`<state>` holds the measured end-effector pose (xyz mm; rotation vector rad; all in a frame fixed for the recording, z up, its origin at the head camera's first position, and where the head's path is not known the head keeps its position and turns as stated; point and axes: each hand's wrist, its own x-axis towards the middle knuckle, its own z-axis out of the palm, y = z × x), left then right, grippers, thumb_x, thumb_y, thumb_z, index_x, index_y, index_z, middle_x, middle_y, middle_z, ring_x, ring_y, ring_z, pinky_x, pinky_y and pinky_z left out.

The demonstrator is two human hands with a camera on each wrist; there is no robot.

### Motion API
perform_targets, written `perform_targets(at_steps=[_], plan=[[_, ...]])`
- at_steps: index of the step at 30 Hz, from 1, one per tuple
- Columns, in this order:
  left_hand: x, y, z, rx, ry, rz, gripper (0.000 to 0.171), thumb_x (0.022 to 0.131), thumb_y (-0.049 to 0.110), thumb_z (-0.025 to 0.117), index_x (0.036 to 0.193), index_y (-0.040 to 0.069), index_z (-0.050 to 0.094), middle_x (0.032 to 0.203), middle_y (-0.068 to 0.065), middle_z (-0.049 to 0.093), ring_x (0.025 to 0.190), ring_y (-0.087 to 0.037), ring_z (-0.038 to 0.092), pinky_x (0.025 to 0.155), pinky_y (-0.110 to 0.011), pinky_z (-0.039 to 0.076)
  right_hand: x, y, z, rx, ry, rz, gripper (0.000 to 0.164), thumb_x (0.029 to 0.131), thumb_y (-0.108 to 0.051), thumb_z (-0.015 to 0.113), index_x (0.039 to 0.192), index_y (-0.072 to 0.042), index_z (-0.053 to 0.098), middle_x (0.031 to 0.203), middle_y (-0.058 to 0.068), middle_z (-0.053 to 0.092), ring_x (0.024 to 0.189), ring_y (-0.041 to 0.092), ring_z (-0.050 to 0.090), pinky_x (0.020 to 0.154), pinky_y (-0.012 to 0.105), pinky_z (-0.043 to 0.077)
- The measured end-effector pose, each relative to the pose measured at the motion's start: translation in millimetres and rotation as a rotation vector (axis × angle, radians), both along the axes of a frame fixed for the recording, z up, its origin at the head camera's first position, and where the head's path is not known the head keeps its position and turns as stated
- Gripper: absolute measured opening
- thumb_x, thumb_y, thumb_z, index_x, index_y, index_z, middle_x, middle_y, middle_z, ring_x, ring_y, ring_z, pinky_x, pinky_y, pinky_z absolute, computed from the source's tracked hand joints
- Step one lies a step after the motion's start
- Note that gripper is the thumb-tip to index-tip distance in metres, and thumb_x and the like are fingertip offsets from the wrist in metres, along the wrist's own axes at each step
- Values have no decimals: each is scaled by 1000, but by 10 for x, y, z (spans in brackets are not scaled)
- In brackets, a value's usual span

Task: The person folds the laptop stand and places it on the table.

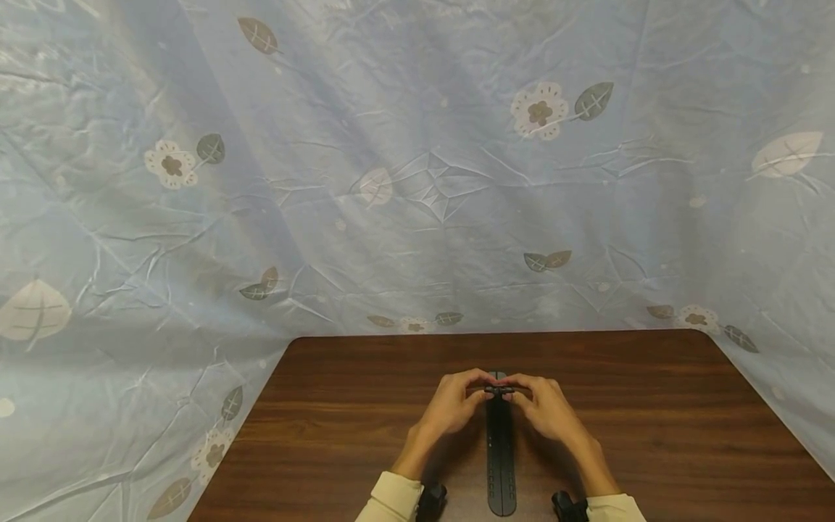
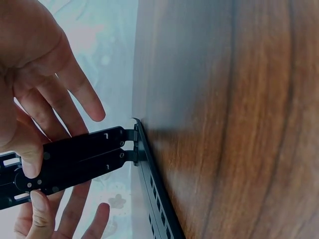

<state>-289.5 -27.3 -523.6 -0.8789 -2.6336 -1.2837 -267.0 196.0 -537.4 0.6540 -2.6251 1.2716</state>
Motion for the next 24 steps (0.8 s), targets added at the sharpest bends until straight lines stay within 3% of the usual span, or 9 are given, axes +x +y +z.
perform_targets(at_steps=[5,11,16,19,21,23,24], plan=[[1,-12,23,-23,14,-3,20,104,14,71,123,14,77,124,-3,79,118,-15,74,100,-26,61,-29,24,15,29,-12,10,34,102,1,68,134,-7,73,132,16,76,118,34,76,101,48,63],[14,-45,57,-63,27,-20,21,103,16,72,123,15,77,124,-3,79,105,-16,72,89,-22,56,-25,51,35,65,-21,18,33,103,-4,69,135,-11,73,132,15,76,123,38,73,102,55,61],[19,-66,78,-107,23,-46,22,103,15,73,124,15,77,125,-4,78,114,-23,73,94,-24,57,-2,69,63,73,-32,28,33,103,-3,69,135,-11,73,134,18,75,126,42,71,101,60,61],[22,-72,84,-127,5,-59,22,103,11,72,125,14,76,127,-4,78,112,-24,72,93,-23,55,6,77,75,88,-53,28,34,103,-2,67,136,-11,72,134,20,75,86,24,77,81,45,67],[25,-74,86,-134,-9,-66,23,103,10,72,124,14,77,127,-4,77,109,-22,71,90,-21,54,11,80,78,98,-72,27,35,103,-3,67,137,-12,72,134,21,74,59,11,59,64,32,60],[26,-75,88,-142,-19,-70,23,102,9,73,124,15,77,127,-4,77,101,-18,68,86,-20,52,15,78,79,111,-78,22,35,103,-4,68,137,-12,72,134,20,74,60,5,50,61,29,54],[26,-75,89,-146,-19,-71,23,102,8,73,124,15,77,127,-4,77,98,-16,66,85,-19,51,17,76,77,114,-76,22,35,103,-5,69,137,-13,72,134,19,75,65,5,56,64,32,59]])
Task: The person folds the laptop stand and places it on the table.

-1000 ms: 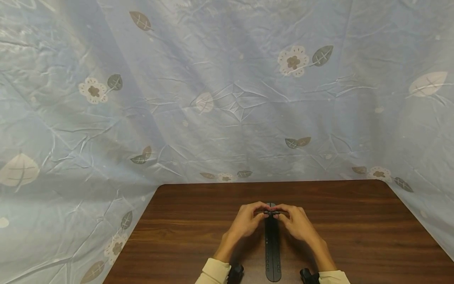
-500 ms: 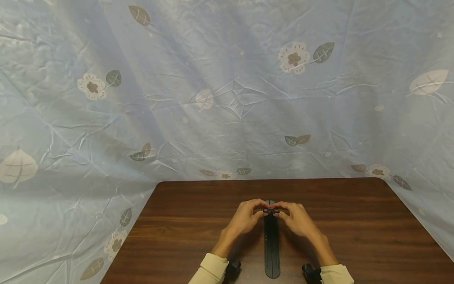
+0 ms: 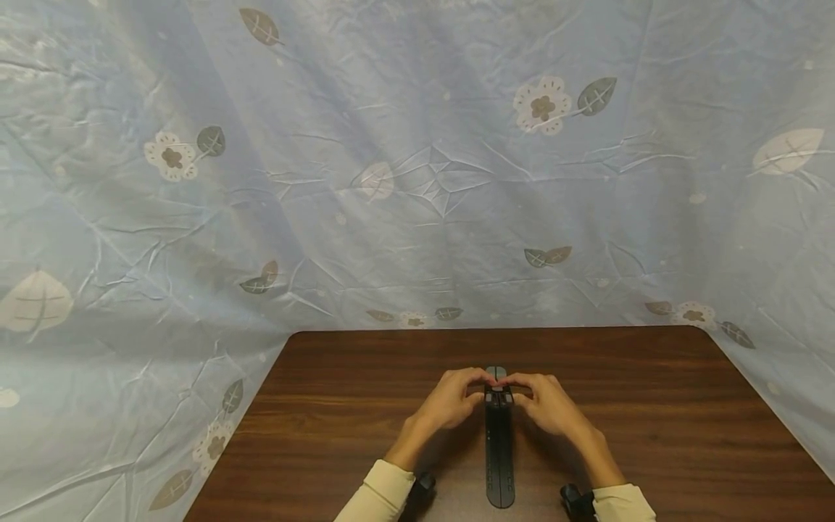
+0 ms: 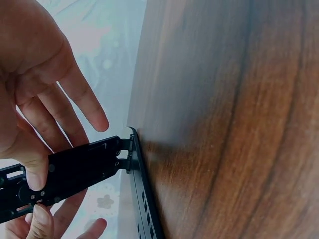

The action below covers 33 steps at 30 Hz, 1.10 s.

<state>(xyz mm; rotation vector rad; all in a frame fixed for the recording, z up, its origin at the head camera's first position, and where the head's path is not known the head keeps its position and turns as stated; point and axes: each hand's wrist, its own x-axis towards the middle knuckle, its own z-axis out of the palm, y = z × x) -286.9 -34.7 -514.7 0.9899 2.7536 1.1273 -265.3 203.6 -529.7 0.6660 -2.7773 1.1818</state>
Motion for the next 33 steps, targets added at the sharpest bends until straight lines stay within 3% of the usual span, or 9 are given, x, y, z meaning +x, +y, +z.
perform_targets(at_steps=[2,4,5,7,11,14,20,24,33], plan=[[6,-1,0,-10,-2,-1,24,102,7,72,124,15,77,127,-3,77,93,-13,63,82,-19,51,5,-6,-7,10,15,-3,36,102,-5,70,136,-13,73,136,18,74,91,14,72,82,43,65],[14,-1,2,-18,-1,0,24,102,6,73,124,15,77,127,-3,77,94,-13,64,84,-20,53,6,-14,-10,31,42,-7,36,101,-5,71,135,-15,74,136,16,75,117,23,71,96,55,63],[21,-1,5,-25,1,2,24,101,6,73,124,14,77,127,-3,77,97,-12,66,87,-21,55,6,-18,-13,32,37,-11,36,101,-4,72,135,-16,75,136,16,75,119,25,70,98,57,62],[33,0,9,-30,5,4,24,101,5,73,123,14,77,127,-3,78,110,-15,71,97,-25,58,9,-22,-6,30,18,-11,36,101,-4,72,135,-17,75,136,15,75,100,25,73,90,50,63],[53,0,5,-41,17,6,25,100,4,74,123,13,77,127,-3,78,126,-19,70,110,-33,58,26,-28,-1,32,2,-5,38,100,-1,71,135,-16,75,138,16,74,103,32,75,91,50,64],[68,-4,-14,-53,24,7,26,99,3,75,123,13,77,127,-4,77,120,-19,72,108,-34,58,44,-33,2,34,4,9,39,99,1,72,136,-14,74,139,19,72,127,40,70,97,55,63],[93,-3,-54,-75,28,6,27,98,2,75,122,13,77,130,-4,76,124,-20,70,113,-36,56,78,-36,20,58,9,28,38,98,-2,75,135,-12,74,139,22,72,115,33,71,93,53,63],[105,0,-70,-93,28,8,26,96,2,77,120,13,78,131,-4,76,130,-21,68,115,-38,55,90,-39,20,70,42,50,36,97,-1,76,132,-11,76,136,20,74,127,45,69,99,63,60],[125,-8,-130,-174,113,-42,31,87,4,87,115,14,79,123,0,78,123,-15,70,111,-30,56,114,-84,-28,106,52,102,38,89,5,81,125,-7,78,134,19,75,123,47,71,94,51,65]])
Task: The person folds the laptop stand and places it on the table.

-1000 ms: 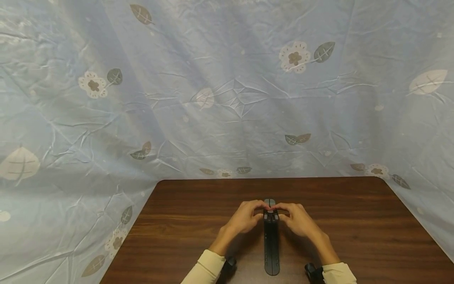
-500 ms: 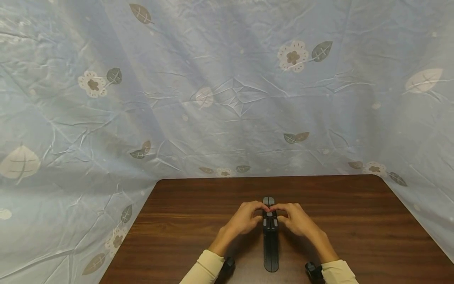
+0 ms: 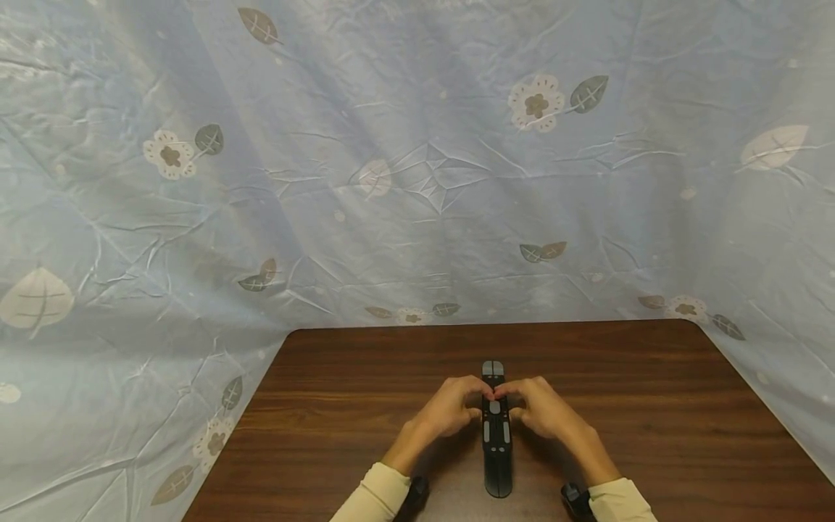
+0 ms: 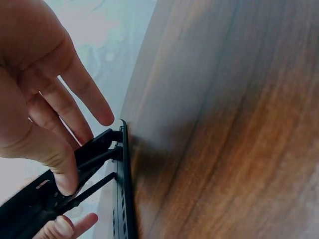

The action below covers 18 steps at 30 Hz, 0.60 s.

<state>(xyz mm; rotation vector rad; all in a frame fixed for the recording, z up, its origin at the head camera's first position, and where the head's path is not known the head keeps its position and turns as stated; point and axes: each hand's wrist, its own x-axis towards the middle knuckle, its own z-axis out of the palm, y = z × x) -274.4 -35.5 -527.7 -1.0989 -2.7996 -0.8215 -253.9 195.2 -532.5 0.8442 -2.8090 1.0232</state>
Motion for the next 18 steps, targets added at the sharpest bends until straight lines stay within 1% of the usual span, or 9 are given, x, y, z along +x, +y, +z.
perform_targets(at_steps=[3,6,8,10,14,18], plan=[[1,1,-20,-40,13,-28,34,82,4,91,113,13,80,122,1,78,121,-14,71,108,-25,56,12,-27,-6,43,8,6,40,84,1,86,122,-6,80,134,19,75,123,48,71,98,58,62],[5,6,-37,-91,-21,-56,34,82,5,91,113,12,81,125,1,77,123,-14,70,108,-23,56,27,-46,-14,91,-28,22,40,80,-3,90,119,-7,81,136,21,74,126,51,68,103,66,57],[14,9,-45,-127,-46,-65,31,84,8,90,113,12,82,128,1,77,125,-14,69,109,-23,55,33,-52,-22,105,-62,36,37,79,-4,91,115,-7,82,137,21,73,129,50,67,105,67,55],[25,11,-45,-143,-66,-63,27,87,11,89,113,13,82,128,1,77,127,-15,69,109,-23,55,37,-54,-31,103,-93,46,34,80,-4,90,113,-8,83,138,20,73,131,49,66,106,67,54],[49,19,-40,-149,-72,-49,24,88,17,89,111,14,82,129,2,77,126,-14,69,109,-24,55,57,-53,-32,89,-120,54,32,80,-2,90,111,-7,82,139,19,72,132,49,65,106,67,54],[73,26,-28,-142,-68,-40,23,88,17,90,110,14,83,130,2,77,126,-14,69,109,-24,55,87,-52,-20,100,-124,46,32,81,-4,89,111,-7,83,141,20,71,133,51,64,106,68,54]])
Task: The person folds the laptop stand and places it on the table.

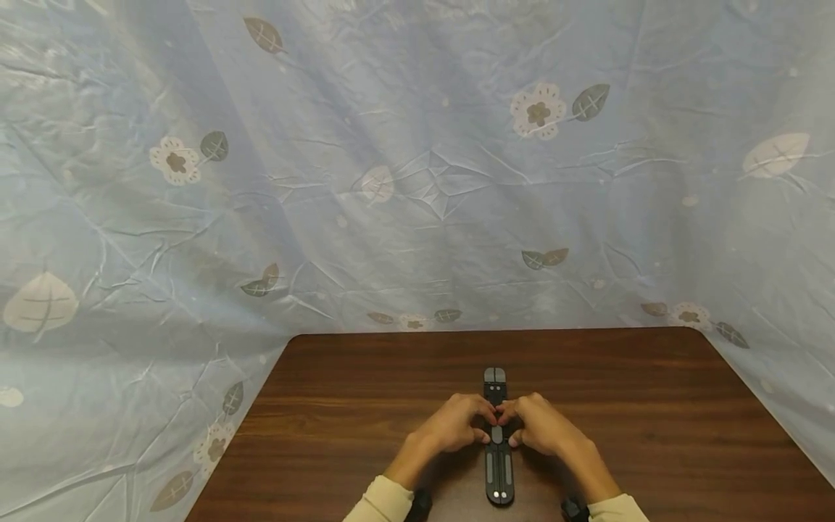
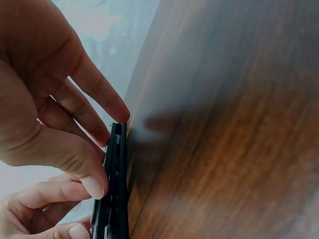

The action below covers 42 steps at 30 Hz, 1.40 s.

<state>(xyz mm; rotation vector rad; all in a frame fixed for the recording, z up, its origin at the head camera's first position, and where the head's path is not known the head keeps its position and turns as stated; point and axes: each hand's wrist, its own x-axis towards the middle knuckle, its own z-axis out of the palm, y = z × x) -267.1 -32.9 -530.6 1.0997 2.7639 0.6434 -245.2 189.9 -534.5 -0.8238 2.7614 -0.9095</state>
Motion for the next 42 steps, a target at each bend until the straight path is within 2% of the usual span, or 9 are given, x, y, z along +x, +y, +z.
perform_targets(at_steps=[9,15,21,26,33,38,42], plan=[[26,-33,-6,29,-24,4,24,90,21,89,112,15,83,133,3,76,127,-12,69,110,-24,55,26,12,0,11,-12,-10,30,83,-10,89,112,-7,83,141,23,70,131,54,64,107,75,49],[57,-38,-19,41,-71,17,26,94,26,86,117,16,82,135,6,75,128,-11,69,109,-24,56,67,31,2,-11,-31,-16,29,87,-20,88,113,-9,83,143,22,69,131,55,63,107,78,47],[82,-40,-18,50,-95,33,27,95,30,84,119,18,81,133,8,76,125,-8,69,106,-23,57,88,18,34,-24,-58,-2,29,89,-22,87,114,-8,83,143,24,68,130,56,63,105,79,47],[78,-49,3,61,-81,21,26,96,31,83,119,19,81,125,10,77,119,-5,70,101,-21,58,70,4,77,-32,-53,15,29,92,-24,85,116,-8,82,142,27,68,128,56,65,103,75,52],[79,-56,77,40,-75,11,29,99,36,80,122,19,80,132,9,76,124,-6,69,105,-24,57,61,-12,127,-7,-34,-15,27,93,-27,83,116,-12,83,142,22,70,131,57,61,107,88,35],[113,-65,62,25,-101,23,32,99,39,79,125,20,79,138,9,74,129,-8,67,108,-26,57,77,-21,100,3,-6,5,25,95,-27,81,114,-11,83,138,23,72,126,52,66,104,76,50],[123,-73,36,32,-107,22,33,99,39,78,126,20,78,138,9,73,129,-7,67,108,-26,57,88,-24,91,-8,-2,16,26,96,-26,81,115,-8,82,136,23,73,123,50,69,99,69,56]])
